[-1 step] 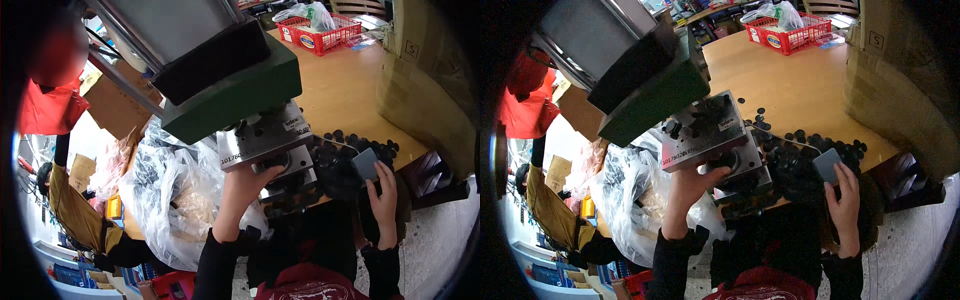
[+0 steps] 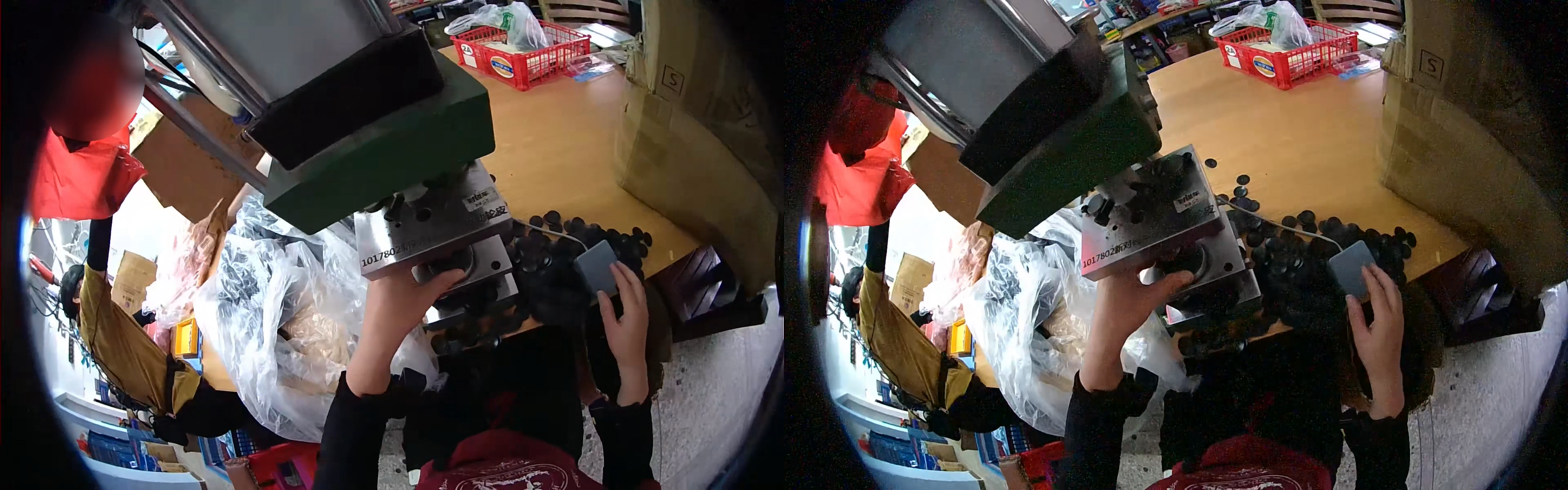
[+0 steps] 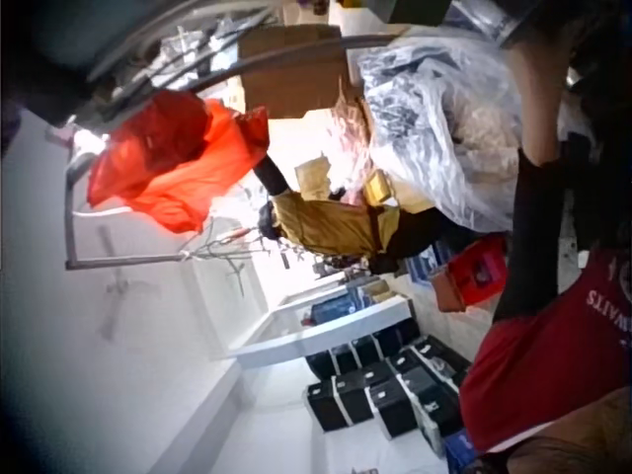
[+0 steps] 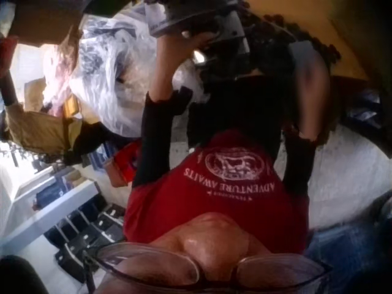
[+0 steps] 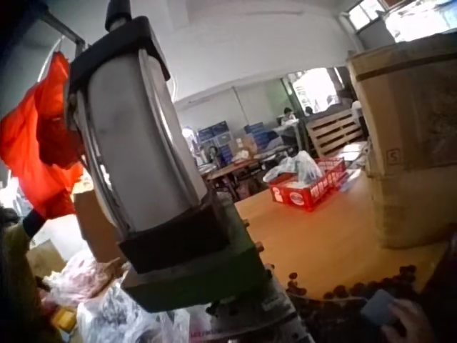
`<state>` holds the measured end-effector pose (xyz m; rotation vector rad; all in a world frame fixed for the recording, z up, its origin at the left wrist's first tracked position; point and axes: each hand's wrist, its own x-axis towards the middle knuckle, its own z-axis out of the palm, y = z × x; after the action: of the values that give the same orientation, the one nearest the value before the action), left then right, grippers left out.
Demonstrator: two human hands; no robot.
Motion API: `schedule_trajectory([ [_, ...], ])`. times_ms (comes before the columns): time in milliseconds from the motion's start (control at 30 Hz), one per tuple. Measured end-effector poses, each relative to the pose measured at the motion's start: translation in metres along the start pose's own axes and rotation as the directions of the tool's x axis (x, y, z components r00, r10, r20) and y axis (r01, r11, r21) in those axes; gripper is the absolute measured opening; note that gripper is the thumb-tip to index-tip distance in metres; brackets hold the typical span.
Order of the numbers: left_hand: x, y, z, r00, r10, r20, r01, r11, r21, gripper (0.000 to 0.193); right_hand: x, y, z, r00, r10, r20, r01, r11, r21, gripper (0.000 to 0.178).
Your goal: The person repeatedly picks up small black circular objects from a plastic bag and places them under a manual press machine. They operate the press lever to stamp or shape each object and then remove it, placing it into a pile on the table. The process is repeated continuously throughout the video.
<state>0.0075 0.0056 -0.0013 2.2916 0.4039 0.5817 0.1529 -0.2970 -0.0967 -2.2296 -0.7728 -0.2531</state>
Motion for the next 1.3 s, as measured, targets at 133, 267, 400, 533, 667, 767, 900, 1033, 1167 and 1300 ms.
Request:
schedule_trajectory([
  [133,-0.001,-0.004,-0.001,0.989,-0.143,0.043,0.148,0.975,-0.163,0.040,0.000,-0.002,0.003,1.000,-0.009,-0.014,0.009,1.000,0.010,0.040],
  [267,-0.003,0.006,0.005,0.994,0.083,-0.074,-0.071,0.985,0.157,0.036,0.003,-0.004,0.003,1.000,0.003,-0.007,-0.003,0.999,-0.040,0.040],
  [400,-0.002,-0.002,0.011,0.986,0.118,-0.121,-0.096,0.980,0.174,0.036,0.008,-0.012,0.006,0.997,0.071,0.024,-0.071,0.997,-0.012,0.040],
  [533,-0.008,0.005,0.011,0.998,-0.049,-0.051,0.042,0.991,-0.124,0.042,0.014,-0.019,0.005,0.999,0.019,0.043,-0.015,0.996,-0.092,0.043],
  [667,-0.018,0.005,0.022,0.985,-0.042,-0.165,0.042,0.999,-0.006,0.046,0.022,-0.012,0.011,0.992,0.058,0.116,-0.046,0.993,-0.109,0.045],
  [767,-0.021,-0.002,0.029,0.970,0.030,-0.241,-0.031,1.000,-0.001,0.049,0.028,0.000,0.015,0.989,-0.006,0.150,0.039,0.974,-0.222,0.045],
  [900,-0.042,0.003,0.019,0.950,-0.009,-0.313,-0.018,0.996,-0.083,0.046,0.028,0.002,0.028,0.951,0.077,0.299,0.067,0.893,-0.444,0.049],
  [1033,-0.096,-0.008,-0.020,0.941,-0.103,-0.322,0.091,0.995,-0.051,0.035,0.024,-0.002,0.029,0.921,0.191,0.339,-0.004,0.876,-0.483,0.051],
  [1167,-0.136,-0.091,-0.095,0.891,-0.290,-0.351,0.375,0.904,0.207,0.022,0.013,0.011,0.028,0.950,0.135,0.281,-0.016,0.921,-0.389,0.053],
  [1300,-0.171,-0.177,-0.170,0.865,-0.143,-0.480,0.474,0.545,0.692,0.023,-0.005,0.028,0.045,0.989,0.005,0.146,0.028,0.974,-0.225,0.054],
])
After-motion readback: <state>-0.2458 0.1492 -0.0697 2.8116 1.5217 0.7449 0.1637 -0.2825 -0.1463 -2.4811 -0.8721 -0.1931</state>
